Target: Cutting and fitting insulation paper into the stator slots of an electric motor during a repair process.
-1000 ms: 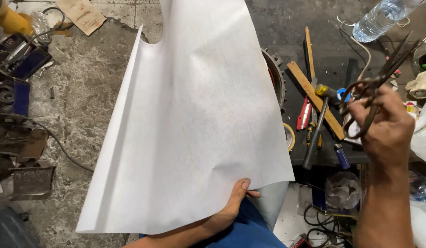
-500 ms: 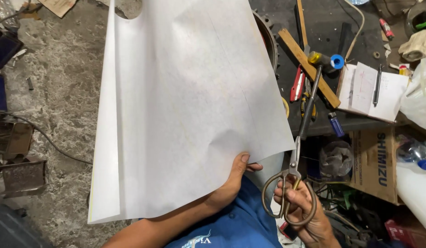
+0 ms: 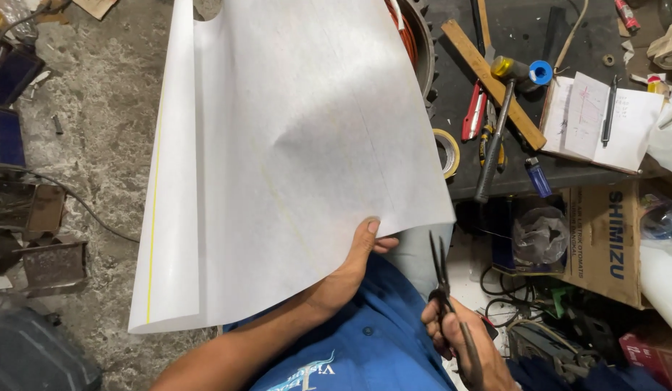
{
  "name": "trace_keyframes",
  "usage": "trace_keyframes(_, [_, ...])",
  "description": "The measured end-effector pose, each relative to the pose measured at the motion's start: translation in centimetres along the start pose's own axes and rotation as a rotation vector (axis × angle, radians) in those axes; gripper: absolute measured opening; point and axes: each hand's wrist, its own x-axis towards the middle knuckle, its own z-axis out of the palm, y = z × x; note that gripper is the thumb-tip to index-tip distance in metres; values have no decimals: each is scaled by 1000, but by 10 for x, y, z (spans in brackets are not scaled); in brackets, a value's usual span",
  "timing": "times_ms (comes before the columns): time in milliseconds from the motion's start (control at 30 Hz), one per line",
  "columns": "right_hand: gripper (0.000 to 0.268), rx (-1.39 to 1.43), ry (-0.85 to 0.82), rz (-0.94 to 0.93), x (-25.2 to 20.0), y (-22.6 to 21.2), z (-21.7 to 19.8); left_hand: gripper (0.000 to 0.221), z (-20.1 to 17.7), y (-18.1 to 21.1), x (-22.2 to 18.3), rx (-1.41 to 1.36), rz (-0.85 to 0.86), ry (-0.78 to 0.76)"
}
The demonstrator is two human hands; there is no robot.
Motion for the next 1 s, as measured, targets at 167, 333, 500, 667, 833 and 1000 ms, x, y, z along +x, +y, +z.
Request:
trace_keyframes(167, [57,-442,-74,-71,4,-26,8,72,0,-20,9,-40,34,-68])
trace_keyframes(333, [57,-428,-35,-156,8,-35,20,74,2,-39,18,-86,92,-59])
trace_keyframes(500, [49,-424,-32,-95,14,-40,24,69,3,-35,14,-101,88,-57])
trace_keyframes(667, [50,-446,-19,-59,18,-35,24,72,1,-50,22,-38,118,-58])
trace_keyframes(833, [52,-439,-23,-100,17,-35,24,79,4,-58,30,-80,64,-65])
trace_keyframes(1000, [48,-459,2,-112,17,-35,25,78,2,-40,14,-80,48,-82])
